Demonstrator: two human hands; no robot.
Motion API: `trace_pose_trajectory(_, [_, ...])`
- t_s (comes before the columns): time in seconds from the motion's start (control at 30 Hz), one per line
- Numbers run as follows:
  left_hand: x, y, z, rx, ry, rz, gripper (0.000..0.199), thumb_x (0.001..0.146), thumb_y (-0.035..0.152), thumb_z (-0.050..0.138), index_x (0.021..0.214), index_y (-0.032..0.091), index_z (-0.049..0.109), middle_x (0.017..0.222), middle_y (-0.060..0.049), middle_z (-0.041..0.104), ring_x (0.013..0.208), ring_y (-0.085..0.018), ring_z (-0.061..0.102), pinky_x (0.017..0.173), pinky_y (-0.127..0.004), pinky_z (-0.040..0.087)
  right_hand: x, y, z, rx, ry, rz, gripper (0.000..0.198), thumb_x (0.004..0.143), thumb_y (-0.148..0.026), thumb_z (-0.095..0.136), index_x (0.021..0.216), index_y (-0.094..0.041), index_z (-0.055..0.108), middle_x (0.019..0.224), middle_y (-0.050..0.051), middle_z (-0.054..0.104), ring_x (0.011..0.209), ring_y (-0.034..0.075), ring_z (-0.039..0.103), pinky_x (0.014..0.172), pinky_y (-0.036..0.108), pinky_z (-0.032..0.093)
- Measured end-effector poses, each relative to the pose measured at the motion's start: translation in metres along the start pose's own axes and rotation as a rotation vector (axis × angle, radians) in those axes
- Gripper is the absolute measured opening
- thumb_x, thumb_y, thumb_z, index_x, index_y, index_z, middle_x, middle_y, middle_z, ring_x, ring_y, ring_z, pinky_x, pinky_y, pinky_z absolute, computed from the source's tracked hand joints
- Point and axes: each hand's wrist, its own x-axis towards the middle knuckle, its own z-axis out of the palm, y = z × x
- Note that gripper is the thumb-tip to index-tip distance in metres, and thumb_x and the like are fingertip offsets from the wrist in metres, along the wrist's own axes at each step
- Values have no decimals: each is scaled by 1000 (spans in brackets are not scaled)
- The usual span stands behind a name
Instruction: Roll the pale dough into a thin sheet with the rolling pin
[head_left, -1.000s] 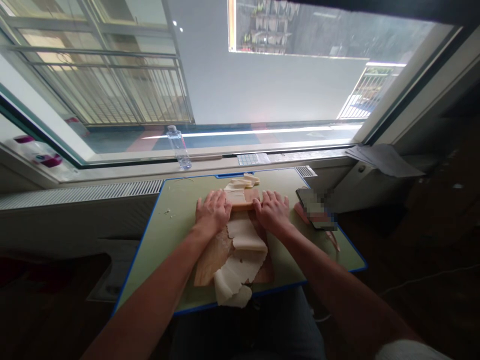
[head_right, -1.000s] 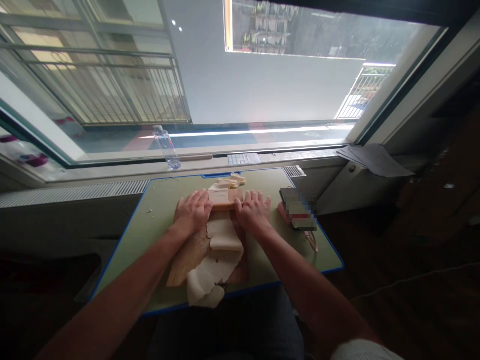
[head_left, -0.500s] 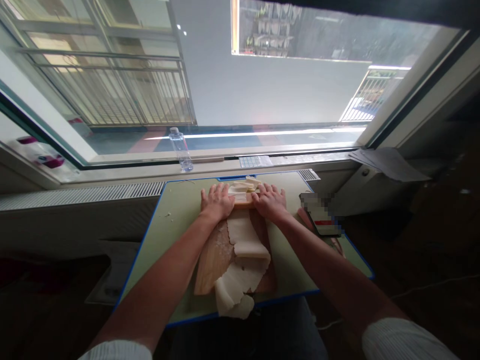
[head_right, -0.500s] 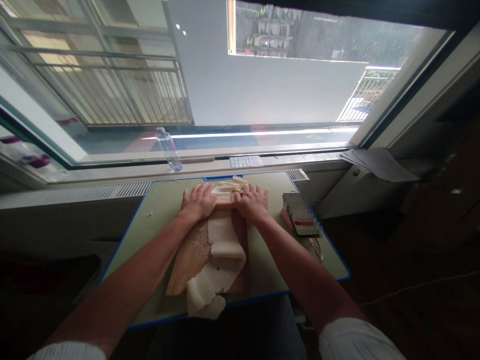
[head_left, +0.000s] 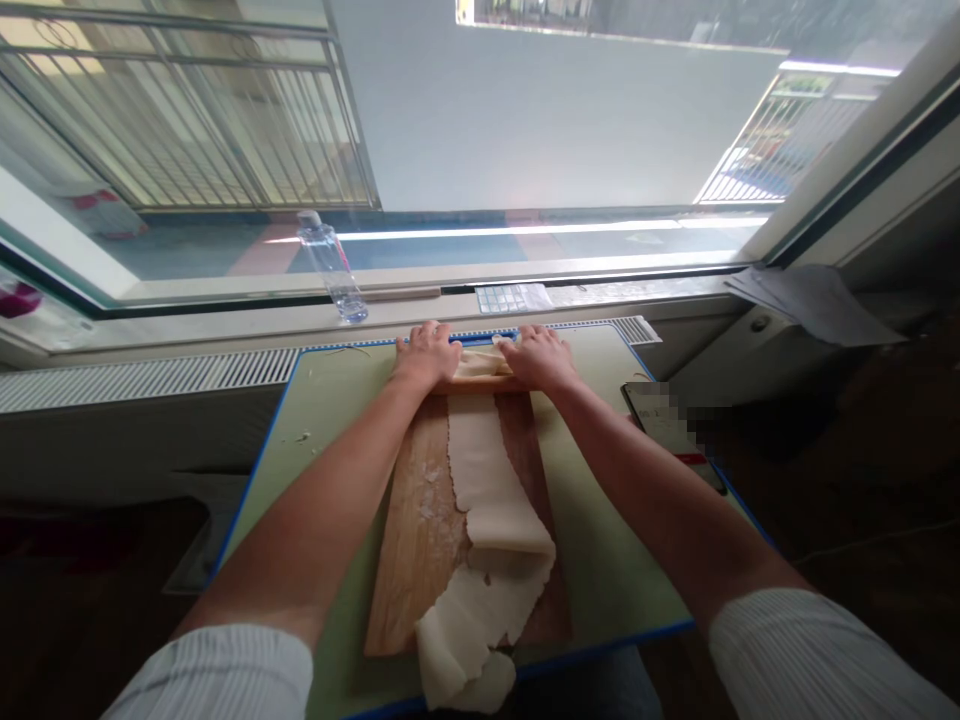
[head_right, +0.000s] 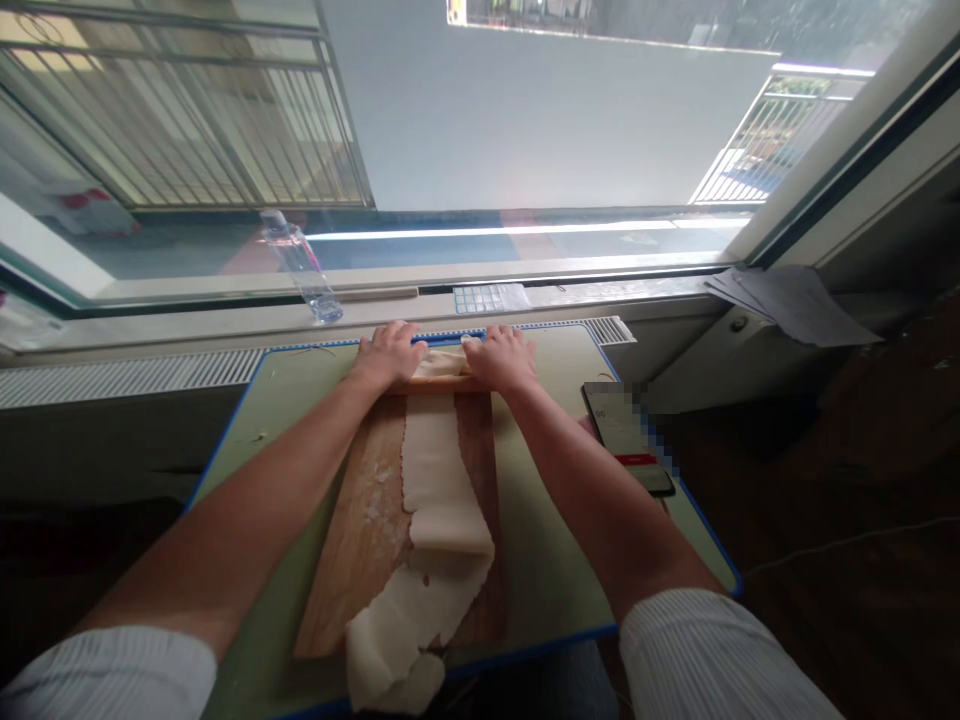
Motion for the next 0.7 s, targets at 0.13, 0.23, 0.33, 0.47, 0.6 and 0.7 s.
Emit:
trace_pose_trajectory(0.13, [-8, 1, -2, 4, -16, 0, 60, 103, 46, 34, 156, 26, 53, 169, -12, 47, 151, -34, 46, 126, -60, 34, -7, 0, -1, -16, 4, 1, 65, 105, -60, 39, 148, -16, 59, 159, 21, 55, 146, 38, 47, 119, 55, 37])
trace_pose_trajectory(0.23, [-22, 1, -3, -4, -36, 4, 63, 103, 50, 34, 159, 27, 51, 171, -12, 44, 152, -35, 44, 126, -61, 34, -20, 0, -3, -47, -32, 7, 67, 105, -61, 38, 154, -19, 55, 163, 19, 52, 147, 38, 45, 118, 54, 36])
trace_pose_trajectory(0.33, [-40, 3, -4, 4, -44, -1, 63, 104, 53, 32, 161, 31, 48, 173, -10, 42, 154, -35, 42, 126, -62, 32, -36, 0, -4, -75, -37, 19, 67, 105, -60, 38, 159, -21, 50, 164, 16, 51, 147, 37, 45, 119, 53, 36])
trace_pose_trajectory(0.47, [-67, 8, -5, 48, -19, 0, 61, 105, 53, 30, 159, 34, 50, 172, -9, 44, 154, -34, 43, 125, -60, 33, -63, 0, -2, -81, 30, 22, 63, 105, -61, 41, 154, -25, 56, 158, 14, 58, 142, 36, 49, 118, 53, 36])
trace_pose_trajectory(0.6, [-93, 12, -2, 60, 31, -10, 60, 106, 52, 31, 157, 33, 54, 171, -9, 46, 153, -32, 44, 126, -58, 32, -92, 0, 0, -113, 104, 7, 56, 105, -55, 42, 148, -25, 62, 153, 14, 62, 138, 36, 52, 116, 54, 36])
trace_pose_trajectory(0.7, [-110, 13, 2, 67, 90, -6, 59, 106, 51, 31, 156, 32, 57, 169, -9, 49, 152, -32, 45, 126, -59, 32, -109, 0, 1, -125, 137, -8, 58, 106, -53, 39, 148, -21, 63, 154, 16, 61, 138, 37, 50, 116, 54, 36])
